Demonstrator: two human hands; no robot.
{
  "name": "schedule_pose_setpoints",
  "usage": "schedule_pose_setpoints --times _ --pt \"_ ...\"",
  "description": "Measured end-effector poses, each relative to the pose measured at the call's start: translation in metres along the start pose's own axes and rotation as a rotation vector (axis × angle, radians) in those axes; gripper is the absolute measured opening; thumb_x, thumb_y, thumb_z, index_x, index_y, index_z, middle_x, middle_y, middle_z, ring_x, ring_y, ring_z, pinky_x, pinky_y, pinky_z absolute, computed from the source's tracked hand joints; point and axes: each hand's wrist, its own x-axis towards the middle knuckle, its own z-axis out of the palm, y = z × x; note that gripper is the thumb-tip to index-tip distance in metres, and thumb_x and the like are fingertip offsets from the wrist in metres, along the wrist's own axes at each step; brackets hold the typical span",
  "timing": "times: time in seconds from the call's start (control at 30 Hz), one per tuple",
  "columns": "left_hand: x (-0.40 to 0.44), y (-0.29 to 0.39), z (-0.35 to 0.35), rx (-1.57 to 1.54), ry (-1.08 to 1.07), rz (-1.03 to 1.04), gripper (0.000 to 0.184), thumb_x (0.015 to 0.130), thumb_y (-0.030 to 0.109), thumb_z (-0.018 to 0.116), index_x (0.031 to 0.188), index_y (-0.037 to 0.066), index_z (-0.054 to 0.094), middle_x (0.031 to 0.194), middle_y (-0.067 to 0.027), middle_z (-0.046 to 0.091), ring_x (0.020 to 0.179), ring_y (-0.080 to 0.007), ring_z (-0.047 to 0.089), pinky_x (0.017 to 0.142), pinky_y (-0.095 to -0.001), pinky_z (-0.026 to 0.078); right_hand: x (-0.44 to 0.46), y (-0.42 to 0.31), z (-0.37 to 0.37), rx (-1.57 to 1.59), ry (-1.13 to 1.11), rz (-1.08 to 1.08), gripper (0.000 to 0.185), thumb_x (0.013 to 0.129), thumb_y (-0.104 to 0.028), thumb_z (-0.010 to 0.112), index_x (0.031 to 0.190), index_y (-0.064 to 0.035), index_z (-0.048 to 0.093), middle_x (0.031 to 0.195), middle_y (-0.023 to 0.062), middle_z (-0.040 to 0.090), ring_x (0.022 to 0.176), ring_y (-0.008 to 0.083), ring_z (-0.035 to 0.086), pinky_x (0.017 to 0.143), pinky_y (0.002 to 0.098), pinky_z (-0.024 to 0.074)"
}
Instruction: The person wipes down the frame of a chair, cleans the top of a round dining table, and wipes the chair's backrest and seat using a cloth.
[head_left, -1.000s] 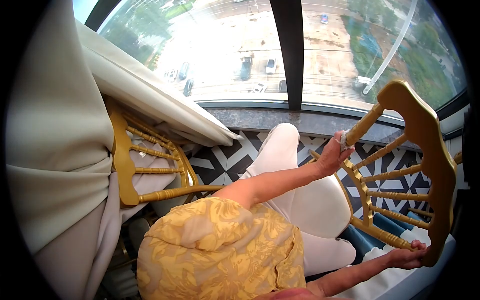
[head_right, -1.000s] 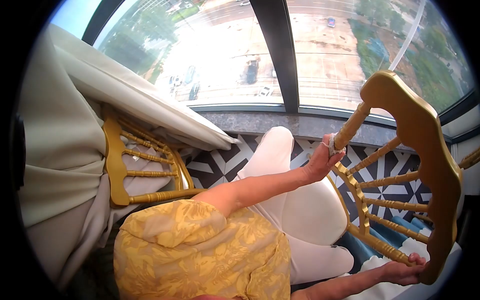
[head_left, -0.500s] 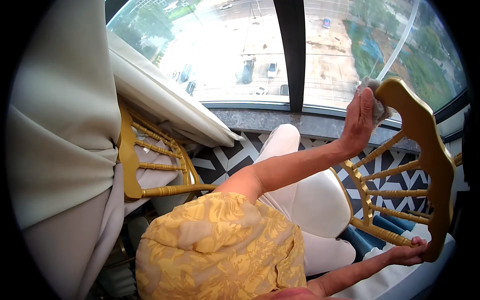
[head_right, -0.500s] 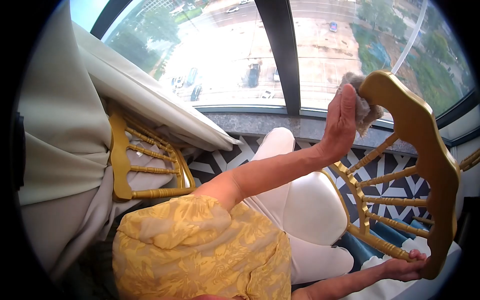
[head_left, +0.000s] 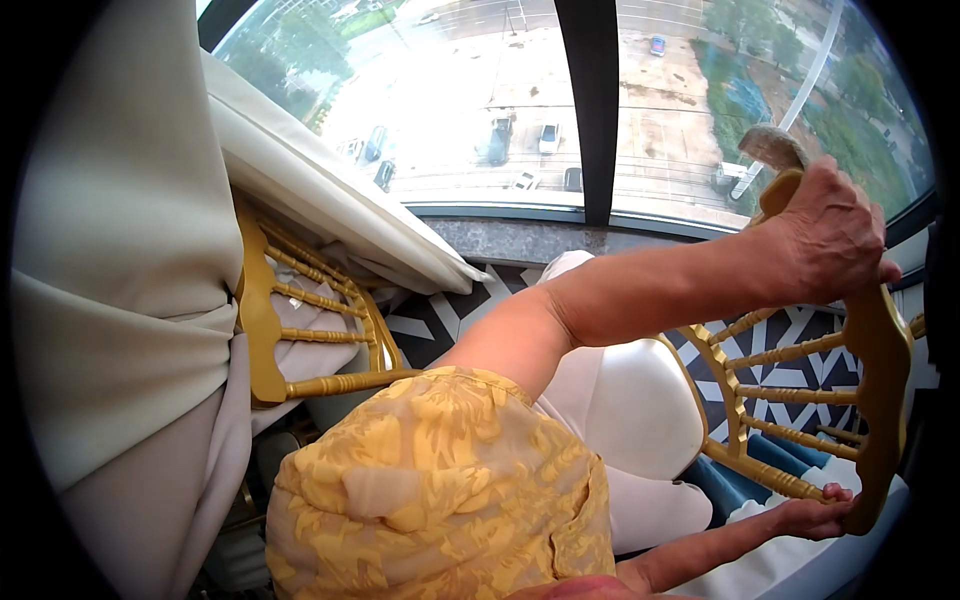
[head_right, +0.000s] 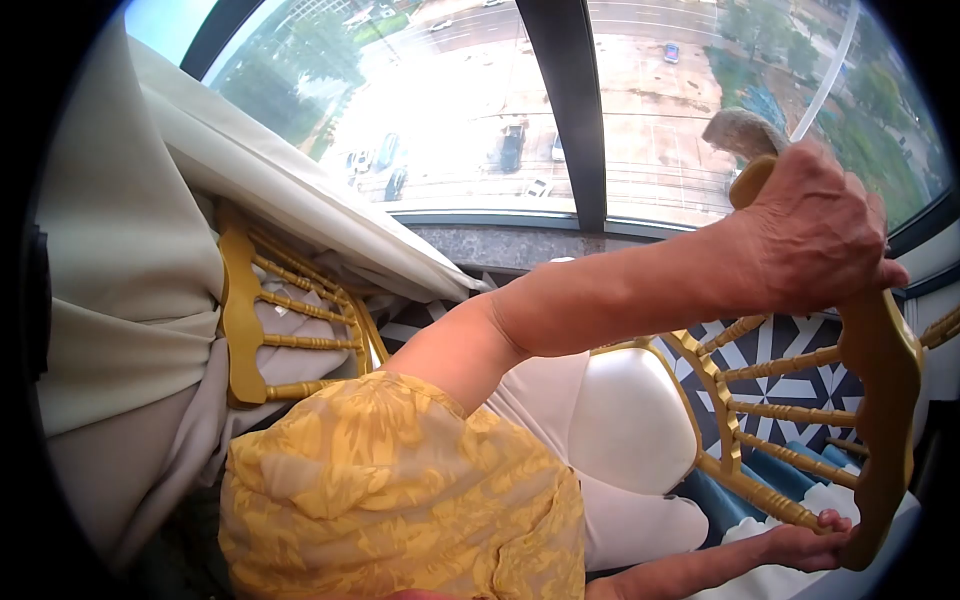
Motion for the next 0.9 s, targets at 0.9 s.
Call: schedule_pose_setpoints --times 0.9 --pt "0.004 -0.010 0.002 -0.046 -0.077 0.288 0.048 0.094 0.049 0.055 0.096 0.002 0.066 0.080 -0.0102 0.065 0.076 -0.0245 0.066 0.069 -0.0427 0.043 -0.002 0.000 0.000 -0.006 -0.003 -0.025 0.045 0.105 -0.036 0.044 0.081 0.0003 0.052 0.076 0.0086 0.050 0.067 0.0163 0.048 0.066 0.0290 0.0449"
